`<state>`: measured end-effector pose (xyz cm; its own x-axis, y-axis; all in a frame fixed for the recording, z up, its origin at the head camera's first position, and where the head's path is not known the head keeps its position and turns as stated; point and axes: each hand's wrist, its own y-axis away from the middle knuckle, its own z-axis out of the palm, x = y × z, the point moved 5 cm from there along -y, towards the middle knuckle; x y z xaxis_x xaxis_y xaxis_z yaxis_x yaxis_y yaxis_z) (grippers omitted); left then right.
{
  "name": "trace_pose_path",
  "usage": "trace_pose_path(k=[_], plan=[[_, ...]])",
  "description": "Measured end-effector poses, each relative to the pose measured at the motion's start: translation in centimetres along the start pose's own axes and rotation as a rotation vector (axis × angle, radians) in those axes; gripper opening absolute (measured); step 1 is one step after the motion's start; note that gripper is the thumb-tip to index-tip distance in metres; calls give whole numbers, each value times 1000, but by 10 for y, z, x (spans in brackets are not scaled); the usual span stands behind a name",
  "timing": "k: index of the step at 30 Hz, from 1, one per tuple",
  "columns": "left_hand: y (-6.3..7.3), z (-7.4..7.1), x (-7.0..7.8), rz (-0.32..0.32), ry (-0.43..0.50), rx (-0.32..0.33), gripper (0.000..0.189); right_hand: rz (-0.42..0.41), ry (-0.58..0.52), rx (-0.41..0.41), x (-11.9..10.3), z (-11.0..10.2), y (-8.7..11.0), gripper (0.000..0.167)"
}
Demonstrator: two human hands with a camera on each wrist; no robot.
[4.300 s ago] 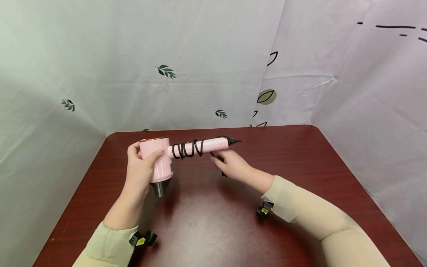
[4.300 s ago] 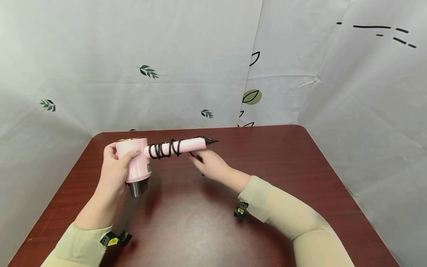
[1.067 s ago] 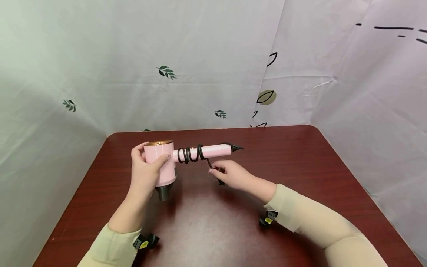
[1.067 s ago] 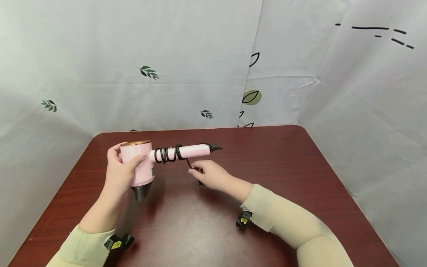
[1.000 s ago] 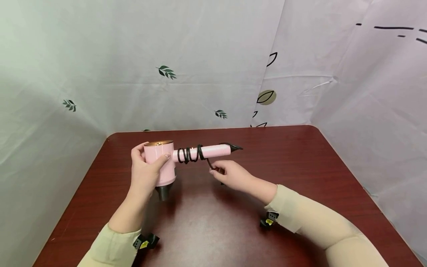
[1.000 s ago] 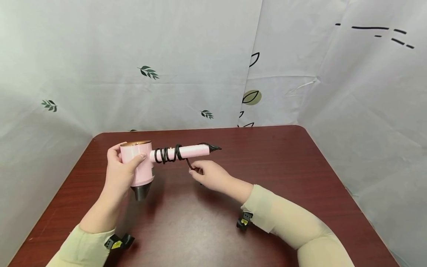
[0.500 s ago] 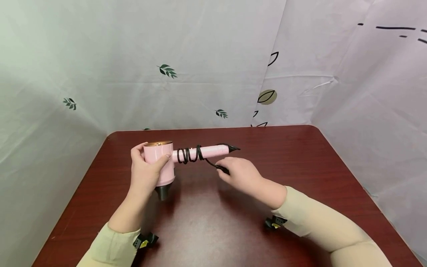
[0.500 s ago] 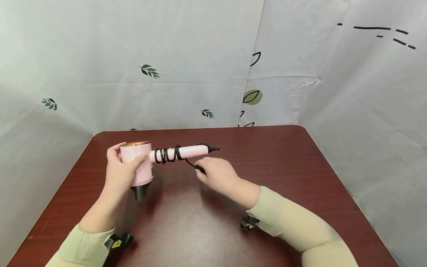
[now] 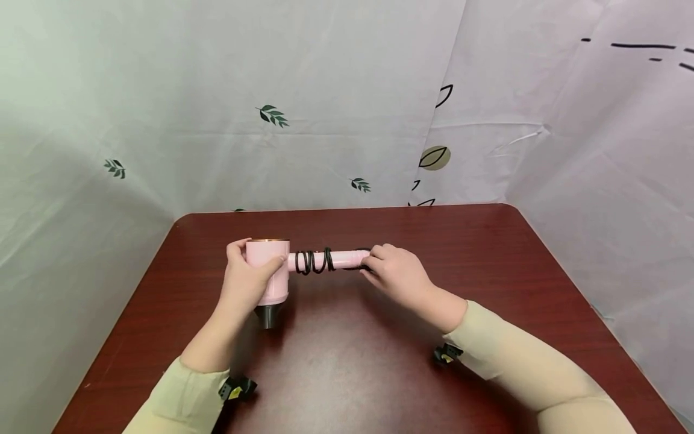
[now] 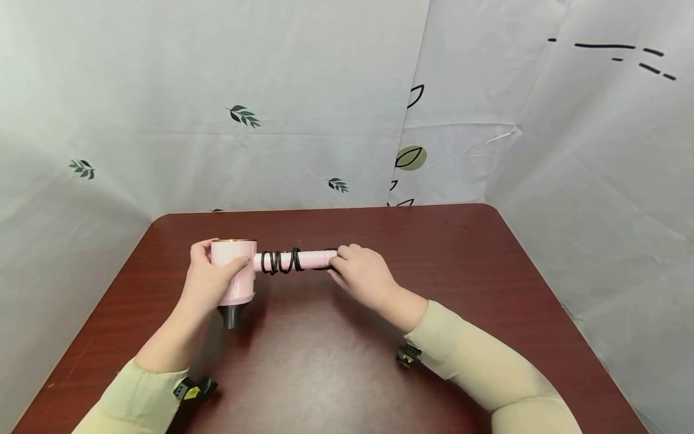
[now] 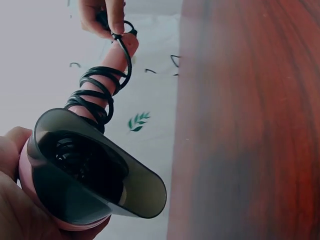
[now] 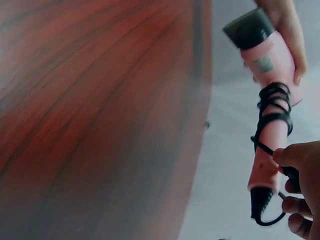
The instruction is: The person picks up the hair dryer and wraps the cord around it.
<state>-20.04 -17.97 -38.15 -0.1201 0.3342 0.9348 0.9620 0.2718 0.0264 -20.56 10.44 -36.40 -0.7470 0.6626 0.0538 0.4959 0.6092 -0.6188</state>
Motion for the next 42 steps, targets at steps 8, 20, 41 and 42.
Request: trace_pose_path(k=[8, 20, 41, 42], plan=[[-11, 9, -9, -22, -21, 24, 85, 87, -43, -129, -12, 20, 2, 11], [-13, 16, -4, -48, 188, 124, 80, 522, -471, -362, -36, 64, -4, 25], [-16, 41, 0, -58, 283, 60, 77, 557, -560, -228, -34, 84, -20, 23], [-16, 42, 0, -59, 282, 56, 77, 565, -567, -215, -34, 86, -20, 23]])
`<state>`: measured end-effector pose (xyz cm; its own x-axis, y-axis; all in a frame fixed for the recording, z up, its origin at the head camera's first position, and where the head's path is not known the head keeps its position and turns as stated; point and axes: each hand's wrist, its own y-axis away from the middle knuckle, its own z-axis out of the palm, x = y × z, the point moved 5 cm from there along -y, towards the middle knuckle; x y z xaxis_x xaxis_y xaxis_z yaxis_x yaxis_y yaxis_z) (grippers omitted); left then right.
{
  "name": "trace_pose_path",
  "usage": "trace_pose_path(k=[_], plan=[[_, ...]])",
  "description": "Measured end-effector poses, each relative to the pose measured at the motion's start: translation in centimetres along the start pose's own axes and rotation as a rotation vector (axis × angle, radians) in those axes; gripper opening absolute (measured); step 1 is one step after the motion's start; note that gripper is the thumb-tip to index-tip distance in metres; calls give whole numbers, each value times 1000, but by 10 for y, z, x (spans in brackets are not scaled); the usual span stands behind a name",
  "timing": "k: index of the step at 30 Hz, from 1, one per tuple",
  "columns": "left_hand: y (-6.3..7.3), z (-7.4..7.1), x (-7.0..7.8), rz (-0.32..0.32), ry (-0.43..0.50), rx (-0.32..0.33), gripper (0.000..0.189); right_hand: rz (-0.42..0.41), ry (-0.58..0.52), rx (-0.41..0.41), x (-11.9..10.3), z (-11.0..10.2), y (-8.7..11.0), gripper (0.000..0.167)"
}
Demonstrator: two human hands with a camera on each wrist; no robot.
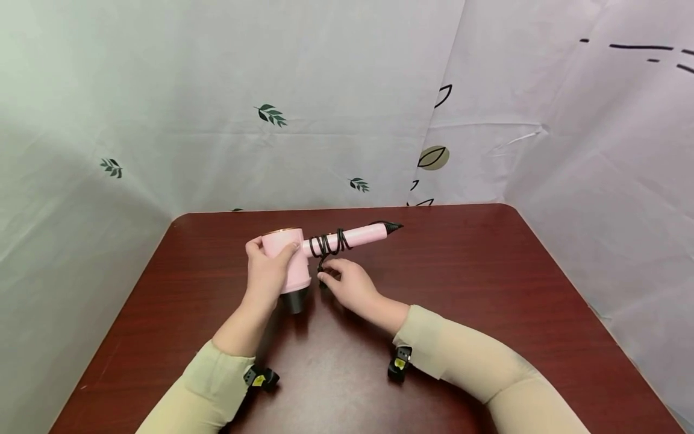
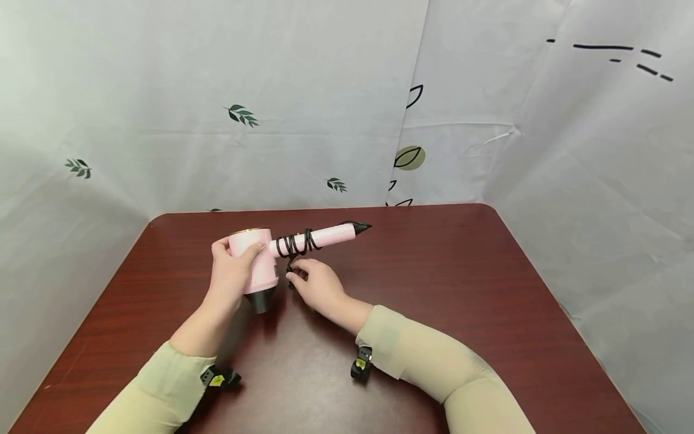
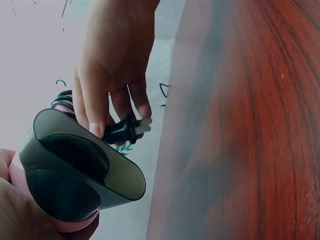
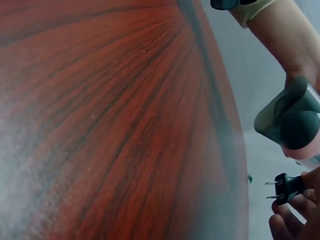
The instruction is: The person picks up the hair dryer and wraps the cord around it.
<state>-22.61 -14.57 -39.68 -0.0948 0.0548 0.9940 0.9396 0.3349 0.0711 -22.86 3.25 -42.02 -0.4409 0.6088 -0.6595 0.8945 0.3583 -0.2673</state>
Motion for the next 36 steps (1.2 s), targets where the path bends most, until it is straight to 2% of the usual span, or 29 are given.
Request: trace_pose_path(k=[4, 11, 18, 25, 29, 33, 36], plan=[[-3, 6, -3, -11, -10, -24, 78, 10, -19, 20, 4, 2, -3, 23], [-13, 17, -18, -64, -77, -83, 84, 109, 14, -74, 14, 9, -5, 25], [-24, 22, -30, -149, -185, -137, 89, 166, 69, -129, 20, 18, -10, 19], [-35, 28, -37, -210, -249, -187, 92, 136, 295, -157, 22, 31, -15, 20], [-39, 28, -41, -243, -314, -201, 96, 87, 409, -216, 18, 36, -13, 25], [-40, 26, -46, -287, -340, -228, 99, 43, 488, -278, 13, 37, -10, 30], [-42, 26, -48, -279, -347, -223, 98, 20, 535, -275, 11, 35, -8, 28]])
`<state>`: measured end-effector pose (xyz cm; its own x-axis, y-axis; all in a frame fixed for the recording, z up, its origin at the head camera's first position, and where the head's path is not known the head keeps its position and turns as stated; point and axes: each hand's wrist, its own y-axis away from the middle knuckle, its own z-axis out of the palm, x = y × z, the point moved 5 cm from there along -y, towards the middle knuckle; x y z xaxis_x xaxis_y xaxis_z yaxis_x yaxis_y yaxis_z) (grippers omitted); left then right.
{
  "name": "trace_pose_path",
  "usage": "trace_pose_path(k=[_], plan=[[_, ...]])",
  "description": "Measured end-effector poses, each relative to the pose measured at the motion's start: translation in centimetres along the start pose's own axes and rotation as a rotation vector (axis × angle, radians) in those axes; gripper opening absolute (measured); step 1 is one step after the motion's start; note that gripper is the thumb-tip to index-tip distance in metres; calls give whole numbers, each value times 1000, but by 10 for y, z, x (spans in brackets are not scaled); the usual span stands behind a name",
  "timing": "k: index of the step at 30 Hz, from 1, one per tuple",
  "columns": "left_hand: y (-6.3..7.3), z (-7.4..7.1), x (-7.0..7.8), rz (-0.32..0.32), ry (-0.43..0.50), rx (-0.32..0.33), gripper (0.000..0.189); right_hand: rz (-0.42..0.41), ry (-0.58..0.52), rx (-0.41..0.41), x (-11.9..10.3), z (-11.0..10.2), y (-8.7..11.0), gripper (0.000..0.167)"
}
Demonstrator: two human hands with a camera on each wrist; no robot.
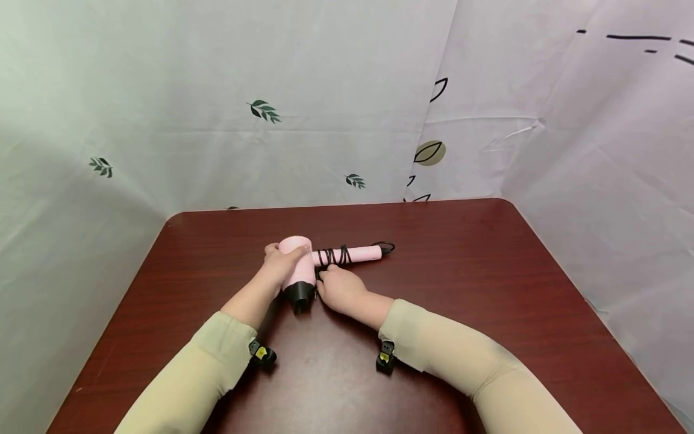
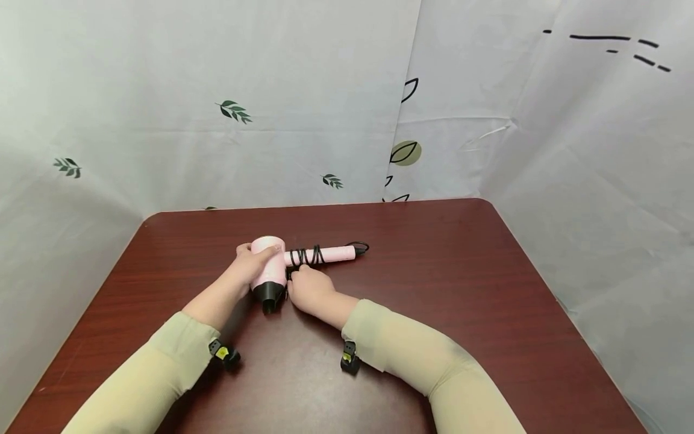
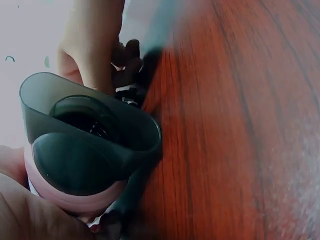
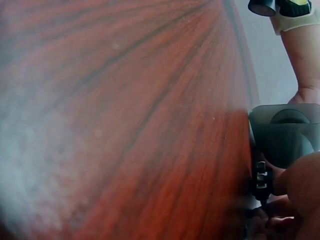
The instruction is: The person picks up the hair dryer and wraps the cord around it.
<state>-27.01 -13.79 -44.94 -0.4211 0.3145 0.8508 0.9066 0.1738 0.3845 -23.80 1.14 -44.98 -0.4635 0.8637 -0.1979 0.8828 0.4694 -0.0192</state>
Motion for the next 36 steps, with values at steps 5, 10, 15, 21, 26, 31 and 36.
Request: trace_pose_path(k=[5, 10, 15, 21, 26, 31, 36], plan=[[0, -1, -2, 5, -29, 35, 94, -11, 25, 69, 2, -4, 2, 25], [2, -2, -1, 20, 1, 27, 87, -17, -36, 100, 7, -9, 4, 23], [6, -5, -1, 38, 40, 8, 83, -23, -104, 71, 15, -14, 6, 22], [9, -9, -2, 61, 43, -14, 80, -16, -167, 34, 29, -20, 10, 22], [12, -13, -2, 85, 49, -49, 79, -6, -232, 19, 45, -26, 15, 21], [16, -16, -4, 89, 52, -81, 80, -5, -288, 47, 63, -35, 23, 20], [26, -28, -5, 122, -15, -75, 77, 9, -328, 87, 85, -45, 37, 20]])
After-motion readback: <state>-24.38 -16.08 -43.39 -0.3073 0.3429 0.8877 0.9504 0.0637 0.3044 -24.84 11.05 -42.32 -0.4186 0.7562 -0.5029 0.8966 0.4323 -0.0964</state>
